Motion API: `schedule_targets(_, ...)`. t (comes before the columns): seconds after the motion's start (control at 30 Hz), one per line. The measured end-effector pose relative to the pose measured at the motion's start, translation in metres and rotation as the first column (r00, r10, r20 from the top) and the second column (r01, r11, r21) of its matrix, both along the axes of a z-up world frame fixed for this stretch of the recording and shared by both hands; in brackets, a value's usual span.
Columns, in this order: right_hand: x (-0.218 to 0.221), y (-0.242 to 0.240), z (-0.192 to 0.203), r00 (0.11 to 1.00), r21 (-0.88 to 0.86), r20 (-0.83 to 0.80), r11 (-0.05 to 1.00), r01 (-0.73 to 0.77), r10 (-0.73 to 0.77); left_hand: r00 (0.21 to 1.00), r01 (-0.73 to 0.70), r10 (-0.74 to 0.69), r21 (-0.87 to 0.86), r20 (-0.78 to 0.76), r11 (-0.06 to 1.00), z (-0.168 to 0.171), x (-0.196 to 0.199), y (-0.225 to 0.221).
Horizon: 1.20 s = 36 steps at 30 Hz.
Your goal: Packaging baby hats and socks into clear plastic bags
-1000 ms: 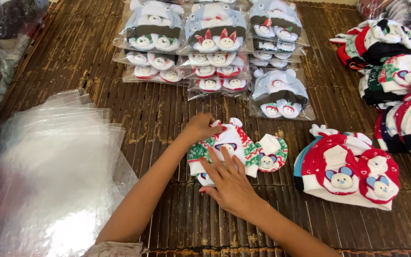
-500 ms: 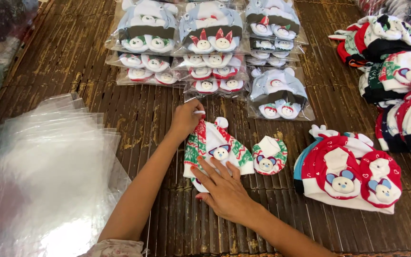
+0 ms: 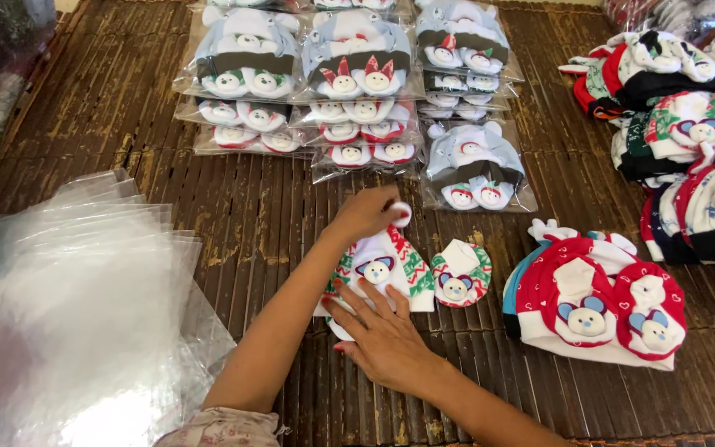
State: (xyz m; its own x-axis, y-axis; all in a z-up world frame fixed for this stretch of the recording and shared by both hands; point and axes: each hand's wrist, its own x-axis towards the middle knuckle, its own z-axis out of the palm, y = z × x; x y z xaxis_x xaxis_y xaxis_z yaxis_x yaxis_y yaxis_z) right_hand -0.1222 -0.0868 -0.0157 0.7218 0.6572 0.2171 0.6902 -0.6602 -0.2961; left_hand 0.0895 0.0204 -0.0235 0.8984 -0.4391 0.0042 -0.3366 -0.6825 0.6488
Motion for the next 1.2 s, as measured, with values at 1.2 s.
schedule_targets(1.2,0.010,0.001,-0.006,0.996,-0.064,0.029,0.994,0.084,-0.083,0.966,0.154,-0.159,0.039,0.203,0.987,-0.011,0.003,0.072)
